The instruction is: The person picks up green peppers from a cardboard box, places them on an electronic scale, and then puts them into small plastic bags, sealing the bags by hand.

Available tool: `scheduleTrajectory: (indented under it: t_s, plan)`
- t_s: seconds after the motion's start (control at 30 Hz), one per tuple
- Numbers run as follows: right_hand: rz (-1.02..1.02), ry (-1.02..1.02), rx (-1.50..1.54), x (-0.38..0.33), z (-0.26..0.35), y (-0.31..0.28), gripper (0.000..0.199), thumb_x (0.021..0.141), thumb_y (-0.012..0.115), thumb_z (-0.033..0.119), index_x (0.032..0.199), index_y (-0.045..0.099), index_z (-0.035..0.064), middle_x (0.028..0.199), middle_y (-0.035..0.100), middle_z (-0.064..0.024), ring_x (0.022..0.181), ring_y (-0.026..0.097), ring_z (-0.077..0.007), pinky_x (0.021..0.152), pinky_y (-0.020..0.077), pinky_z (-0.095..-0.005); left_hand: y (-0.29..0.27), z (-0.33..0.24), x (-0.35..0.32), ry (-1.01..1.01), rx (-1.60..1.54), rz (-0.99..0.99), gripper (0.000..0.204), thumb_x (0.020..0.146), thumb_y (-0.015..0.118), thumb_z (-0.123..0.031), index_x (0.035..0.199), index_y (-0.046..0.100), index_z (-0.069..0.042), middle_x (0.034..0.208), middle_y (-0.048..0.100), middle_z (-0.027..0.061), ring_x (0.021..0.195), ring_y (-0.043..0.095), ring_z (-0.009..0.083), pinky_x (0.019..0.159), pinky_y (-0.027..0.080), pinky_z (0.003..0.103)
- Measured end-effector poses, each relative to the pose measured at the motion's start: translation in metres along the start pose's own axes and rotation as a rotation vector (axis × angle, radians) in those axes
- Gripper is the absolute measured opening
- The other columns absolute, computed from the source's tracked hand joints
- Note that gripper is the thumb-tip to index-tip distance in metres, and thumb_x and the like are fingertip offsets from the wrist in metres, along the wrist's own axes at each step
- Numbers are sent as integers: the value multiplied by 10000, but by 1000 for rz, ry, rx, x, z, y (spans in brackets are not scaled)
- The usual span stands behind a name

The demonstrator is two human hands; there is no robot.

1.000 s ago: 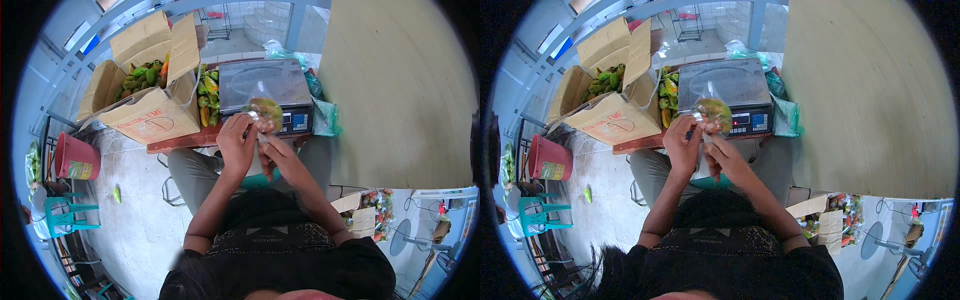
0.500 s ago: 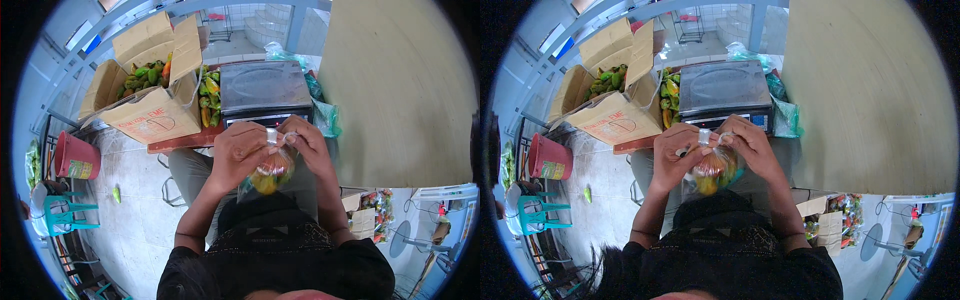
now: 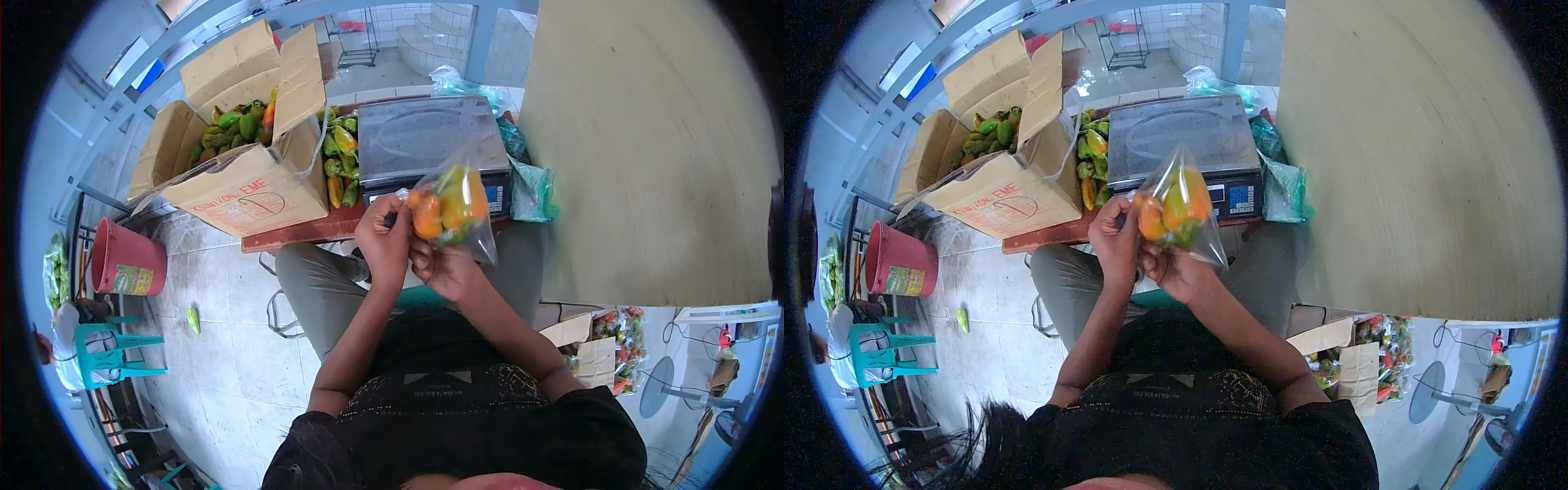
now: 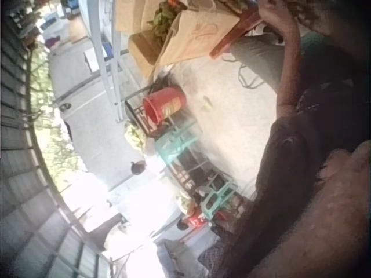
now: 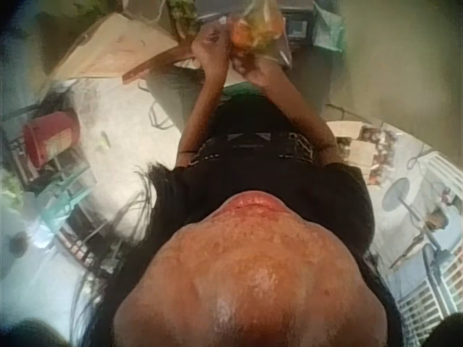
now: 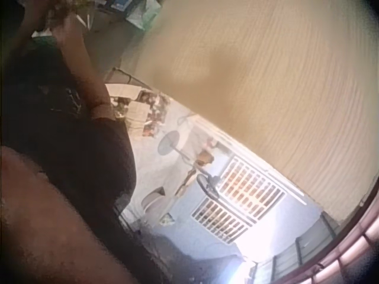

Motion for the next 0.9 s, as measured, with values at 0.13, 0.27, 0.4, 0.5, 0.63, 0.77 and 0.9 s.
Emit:
scheduleTrajectory:
  t_s: [0.13,0.27,0.4,0.5,0.63,0.77,0.9]
  plan:
    - [135,65,29,2,-9,8,176,869,477,281,870,473,105,622,414,24,504,420,-82,404,336,-187,-1,14,-5,-95,-113,-120,78,725,610,14,719,534,34,713,562,26,666,485,67,616,400,208]
    - [92,12,-168,0,2,4,180,881,462,278,845,487,103,598,443,23,505,445,-81,386,324,-184,-1,16,-12,-61,-64,-147,95,707,626,2,708,534,27,705,571,53,647,502,111,657,402,222]
    - [-108,-276,-1005,-10,34,1,197,872,474,232,794,522,58,573,463,-29,518,472,-121,422,350,-222,0,-13,-14,254,380,-99,88,699,626,-43,709,545,-8,696,554,78,658,525,217,721,394,296]
    - [-231,-1099,-1547,-36,65,38,182,841,495,167,773,536,3,588,440,-82,540,465,-170,487,361,-268,13,-22,-10,345,443,16,96,691,627,-70,695,538,-33,671,533,74,662,521,246,714,380,331]
    - [-318,-1057,-1755,-45,91,43,164,792,542,148,749,538,-10,649,434,-108,637,470,-239,602,367,-325,27,-22,-10,352,372,164,121,678,642,-68,702,527,-39,664,508,61,641,483,237,646,366,330]
    - [-296,-942,-1573,-42,100,37,174,783,553,153,717,530,-7,658,435,-100,633,446,-238,587,355,-338,36,-24,-11,308,278,206,122,667,630,-31,728,524,-34,685,512,77,641,468,241,634,360,336]
    - [-213,-1012,-1560,-43,94,55,140,771,569,132,746,518,4,690,450,-67,661,441,-185,604,353,-297,29,-17,-14,212,141,138,124,665,623,3,727,519,-20,671,498,80,632,465,226,601,362,316]
Point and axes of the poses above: each hand's wrist, its own x-axis towards the middle knuckle, its own y-axis out of the palm, z = x × y, the point moved 7 cm from there along x, towards the middle knuckle
